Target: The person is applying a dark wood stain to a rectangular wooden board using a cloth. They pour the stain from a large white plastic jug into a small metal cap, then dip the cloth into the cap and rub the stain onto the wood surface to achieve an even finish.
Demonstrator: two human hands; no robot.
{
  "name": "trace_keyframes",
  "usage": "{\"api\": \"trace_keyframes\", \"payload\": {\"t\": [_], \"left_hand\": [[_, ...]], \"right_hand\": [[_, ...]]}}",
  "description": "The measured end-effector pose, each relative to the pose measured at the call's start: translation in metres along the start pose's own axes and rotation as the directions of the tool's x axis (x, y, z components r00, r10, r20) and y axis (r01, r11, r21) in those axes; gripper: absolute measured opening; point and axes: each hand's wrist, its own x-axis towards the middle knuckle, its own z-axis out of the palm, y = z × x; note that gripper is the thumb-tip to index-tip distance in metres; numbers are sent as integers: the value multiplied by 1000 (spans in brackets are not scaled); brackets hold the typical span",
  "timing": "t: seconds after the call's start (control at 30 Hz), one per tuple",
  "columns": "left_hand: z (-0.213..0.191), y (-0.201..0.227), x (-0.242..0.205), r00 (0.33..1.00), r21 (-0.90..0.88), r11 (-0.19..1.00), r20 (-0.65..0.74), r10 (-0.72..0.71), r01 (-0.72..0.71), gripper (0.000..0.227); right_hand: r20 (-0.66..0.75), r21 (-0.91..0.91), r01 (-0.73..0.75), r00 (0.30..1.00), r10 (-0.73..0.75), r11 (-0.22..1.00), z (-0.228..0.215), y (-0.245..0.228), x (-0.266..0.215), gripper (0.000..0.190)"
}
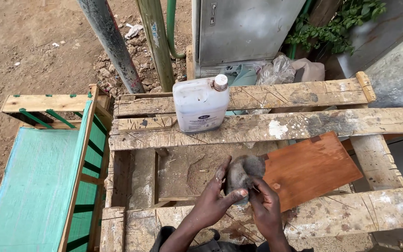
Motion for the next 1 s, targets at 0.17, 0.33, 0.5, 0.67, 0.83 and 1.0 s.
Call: {"api": "trace_keyframes", "payload": {"t": [0.17,0.33,0.5,0.67,0.83,1.0], "left_hand": [[16,-16,2,936,-406,905,-252,-247,130,33],[28,-22,-5,891,-282,931,-324,-318,230,36],[44,-35,-2,870,178,934,-344,354,-310,26],[7,13,6,955,343,930,294,29,-134,89],[-68,11,92,907,651,739,-185,377,-175,62],[-133,11,193,727,912,376,-147,671,-162,55]], "right_hand": [[-51,30,-91,994,93,995,4,-8,-22,35],[-53,122,-118,991,125,985,10,-11,-21,107],[-17,355,-307,942,334,883,21,-4,-24,101],[-197,716,-198,863,466,669,-7,26,-21,36],[-328,634,-66,880,345,770,-42,27,-35,29],[-449,593,49,849,279,804,-58,24,-52,20]]}}
